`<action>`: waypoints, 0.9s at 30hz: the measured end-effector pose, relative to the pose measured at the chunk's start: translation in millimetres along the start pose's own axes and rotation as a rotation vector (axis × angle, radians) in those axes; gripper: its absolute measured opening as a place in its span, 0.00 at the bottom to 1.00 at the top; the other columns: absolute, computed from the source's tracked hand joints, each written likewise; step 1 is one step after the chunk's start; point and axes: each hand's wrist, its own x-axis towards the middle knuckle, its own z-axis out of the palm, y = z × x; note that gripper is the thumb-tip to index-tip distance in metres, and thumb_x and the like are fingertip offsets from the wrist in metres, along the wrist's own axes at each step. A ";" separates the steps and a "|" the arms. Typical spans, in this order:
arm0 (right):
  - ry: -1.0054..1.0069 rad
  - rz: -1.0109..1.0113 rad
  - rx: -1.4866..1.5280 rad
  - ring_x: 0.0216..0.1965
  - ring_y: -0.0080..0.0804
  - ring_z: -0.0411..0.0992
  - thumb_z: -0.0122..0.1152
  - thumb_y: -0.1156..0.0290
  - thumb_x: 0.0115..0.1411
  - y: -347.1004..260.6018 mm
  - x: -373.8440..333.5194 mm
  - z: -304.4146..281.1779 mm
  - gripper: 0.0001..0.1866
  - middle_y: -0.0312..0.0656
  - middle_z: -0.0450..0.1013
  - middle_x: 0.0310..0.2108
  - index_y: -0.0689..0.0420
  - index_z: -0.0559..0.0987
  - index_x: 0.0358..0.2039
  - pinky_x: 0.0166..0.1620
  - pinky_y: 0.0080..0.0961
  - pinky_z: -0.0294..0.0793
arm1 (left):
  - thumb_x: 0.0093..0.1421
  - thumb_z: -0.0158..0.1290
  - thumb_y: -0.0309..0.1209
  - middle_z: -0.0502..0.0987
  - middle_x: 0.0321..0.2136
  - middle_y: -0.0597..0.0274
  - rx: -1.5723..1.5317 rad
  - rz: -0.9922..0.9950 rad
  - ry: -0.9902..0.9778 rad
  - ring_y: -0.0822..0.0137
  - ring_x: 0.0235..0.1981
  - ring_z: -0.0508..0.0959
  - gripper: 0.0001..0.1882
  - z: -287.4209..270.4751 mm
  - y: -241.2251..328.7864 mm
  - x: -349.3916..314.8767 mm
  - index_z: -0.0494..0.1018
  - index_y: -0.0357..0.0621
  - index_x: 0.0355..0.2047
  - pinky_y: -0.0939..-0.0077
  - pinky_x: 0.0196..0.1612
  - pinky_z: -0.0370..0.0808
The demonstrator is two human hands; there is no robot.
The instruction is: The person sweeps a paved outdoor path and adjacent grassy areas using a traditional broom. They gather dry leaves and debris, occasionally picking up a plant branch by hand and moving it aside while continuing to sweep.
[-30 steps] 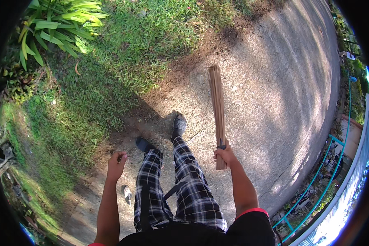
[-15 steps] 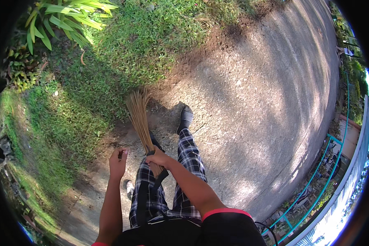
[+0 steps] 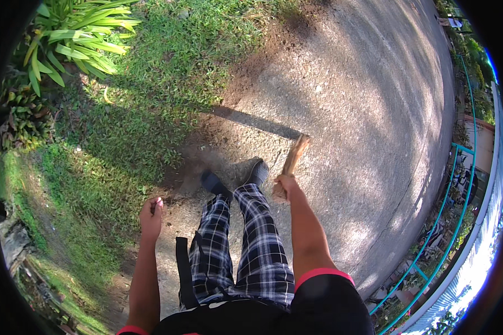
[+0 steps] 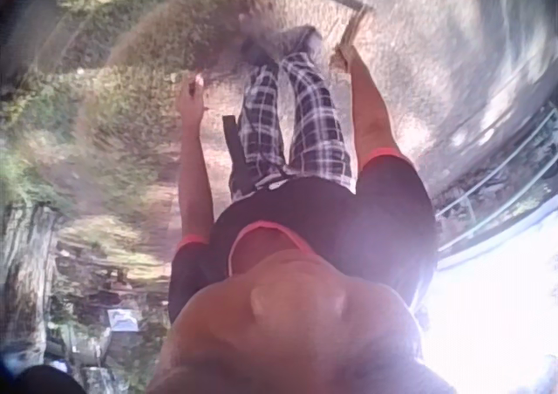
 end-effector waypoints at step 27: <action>-0.778 0.048 -0.350 0.36 0.39 0.70 0.62 0.69 0.42 123.5 -98.1 158.7 0.59 0.51 0.69 0.38 0.49 0.27 0.62 0.40 0.33 0.70 | 0.63 0.45 0.36 0.68 0.26 0.69 -0.120 0.030 0.172 0.79 0.27 0.67 0.13 2.3 10.2 6.5 0.68 0.38 0.41 0.83 0.32 0.66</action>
